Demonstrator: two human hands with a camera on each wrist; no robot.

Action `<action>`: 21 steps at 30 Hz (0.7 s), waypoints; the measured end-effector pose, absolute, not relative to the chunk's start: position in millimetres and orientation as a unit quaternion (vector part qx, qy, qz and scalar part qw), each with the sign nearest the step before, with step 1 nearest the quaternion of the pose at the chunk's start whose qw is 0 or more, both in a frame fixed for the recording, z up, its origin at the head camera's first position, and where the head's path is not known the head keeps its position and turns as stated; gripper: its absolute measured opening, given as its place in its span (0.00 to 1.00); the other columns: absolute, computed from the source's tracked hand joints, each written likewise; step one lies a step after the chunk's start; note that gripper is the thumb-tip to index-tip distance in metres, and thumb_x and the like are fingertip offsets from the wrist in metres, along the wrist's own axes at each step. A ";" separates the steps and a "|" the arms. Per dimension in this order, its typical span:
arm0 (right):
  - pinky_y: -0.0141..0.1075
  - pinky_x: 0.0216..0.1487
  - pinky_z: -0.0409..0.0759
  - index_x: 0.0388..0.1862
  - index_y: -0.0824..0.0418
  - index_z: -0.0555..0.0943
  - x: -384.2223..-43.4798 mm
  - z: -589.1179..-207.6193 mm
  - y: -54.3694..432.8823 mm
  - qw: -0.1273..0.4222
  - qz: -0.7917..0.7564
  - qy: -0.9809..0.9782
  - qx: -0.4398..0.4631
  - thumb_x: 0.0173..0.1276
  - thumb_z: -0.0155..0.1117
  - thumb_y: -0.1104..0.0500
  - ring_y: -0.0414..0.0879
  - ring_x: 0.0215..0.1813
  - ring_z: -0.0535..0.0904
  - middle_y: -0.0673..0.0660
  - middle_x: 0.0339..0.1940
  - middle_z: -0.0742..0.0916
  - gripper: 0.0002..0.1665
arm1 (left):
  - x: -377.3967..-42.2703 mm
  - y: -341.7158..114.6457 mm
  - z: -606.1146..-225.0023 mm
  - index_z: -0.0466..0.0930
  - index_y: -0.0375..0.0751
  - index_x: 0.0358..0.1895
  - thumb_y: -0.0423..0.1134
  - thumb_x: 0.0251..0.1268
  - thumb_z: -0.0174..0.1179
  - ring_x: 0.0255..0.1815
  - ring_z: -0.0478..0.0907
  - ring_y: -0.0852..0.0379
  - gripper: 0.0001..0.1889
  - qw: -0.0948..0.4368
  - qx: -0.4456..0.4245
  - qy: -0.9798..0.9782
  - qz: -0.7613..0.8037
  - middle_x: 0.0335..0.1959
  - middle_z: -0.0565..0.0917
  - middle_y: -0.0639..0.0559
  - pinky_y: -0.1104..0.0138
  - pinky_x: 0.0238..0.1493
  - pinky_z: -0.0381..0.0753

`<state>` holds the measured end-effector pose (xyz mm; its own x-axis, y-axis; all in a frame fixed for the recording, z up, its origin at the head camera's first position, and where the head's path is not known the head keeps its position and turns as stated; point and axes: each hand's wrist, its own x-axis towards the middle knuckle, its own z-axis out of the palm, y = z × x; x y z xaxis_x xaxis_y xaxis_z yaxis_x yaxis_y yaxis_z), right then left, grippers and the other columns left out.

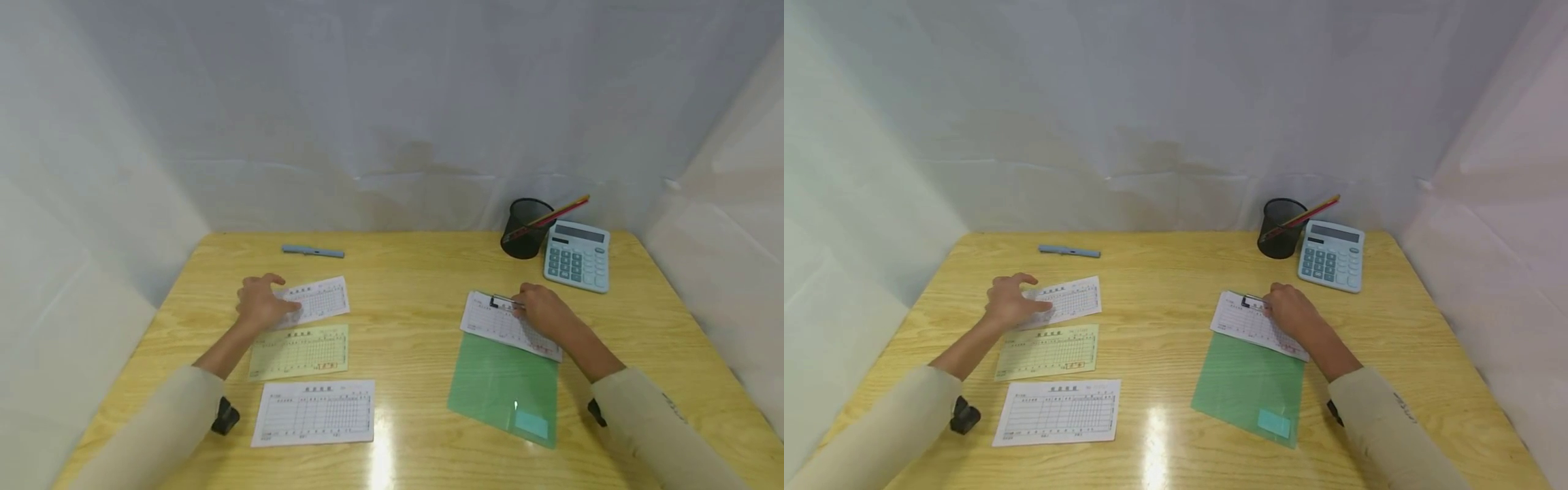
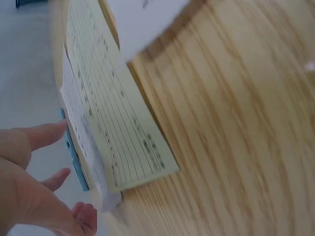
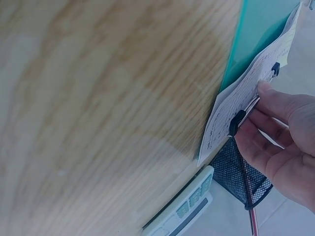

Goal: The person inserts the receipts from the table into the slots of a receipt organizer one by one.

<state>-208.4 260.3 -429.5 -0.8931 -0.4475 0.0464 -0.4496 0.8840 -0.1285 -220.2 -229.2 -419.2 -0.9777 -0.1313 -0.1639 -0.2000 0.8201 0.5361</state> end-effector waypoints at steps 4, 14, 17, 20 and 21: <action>0.42 0.36 0.81 0.43 0.71 0.84 -209.0 -428.7 259.6 0.005 0.065 -0.971 0.230 0.60 0.67 0.64 0.52 0.34 0.80 0.59 0.31 0.81 0.14 | -219.4 -240.7 -419.6 0.64 0.32 0.62 0.42 0.53 0.67 0.60 0.54 0.27 0.34 0.086 -0.125 0.946 0.287 0.63 0.54 0.22 0.42 0.51 0.66; 0.42 0.36 0.81 0.42 0.71 0.84 -208.9 -428.8 260.7 0.010 0.070 -0.971 0.230 0.59 0.68 0.64 0.51 0.33 0.80 0.59 0.30 0.81 0.14 | -217.4 -252.0 -424.7 0.68 0.25 0.55 0.37 0.51 0.69 0.52 0.63 0.32 0.30 0.083 -0.119 0.943 0.300 0.55 0.61 0.23 0.50 0.47 0.72; 0.42 0.35 0.81 0.42 0.71 0.84 -209.1 -429.8 261.6 0.010 0.070 -0.971 0.229 0.59 0.68 0.64 0.51 0.33 0.80 0.59 0.30 0.81 0.14 | -218.3 -254.5 -426.5 0.69 0.25 0.52 0.37 0.51 0.69 0.49 0.67 0.36 0.28 0.084 -0.113 0.942 0.303 0.53 0.66 0.25 0.53 0.47 0.73; 0.42 0.36 0.81 0.42 0.71 0.84 -209.0 -430.2 261.8 0.010 0.068 -0.971 0.229 0.59 0.68 0.63 0.51 0.33 0.80 0.58 0.30 0.81 0.14 | -219.0 -256.0 -427.9 0.71 0.26 0.49 0.38 0.51 0.70 0.46 0.71 0.39 0.26 0.088 -0.114 0.941 0.307 0.50 0.72 0.28 0.57 0.43 0.75; 0.42 0.36 0.81 0.42 0.71 0.84 -209.0 -430.3 261.9 0.011 0.068 -0.971 0.230 0.59 0.68 0.64 0.51 0.33 0.80 0.59 0.30 0.81 0.14 | -219.3 -256.4 -428.3 0.72 0.26 0.49 0.38 0.51 0.70 0.46 0.72 0.39 0.25 0.089 -0.114 0.941 0.307 0.48 0.74 0.29 0.58 0.42 0.75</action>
<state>-209.0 261.9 -430.3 -0.8937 -0.4455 0.0530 -0.4485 0.8847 -0.1273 -219.3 -256.4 -428.3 -0.9580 -0.1608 -0.2373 -0.2697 0.7857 0.5566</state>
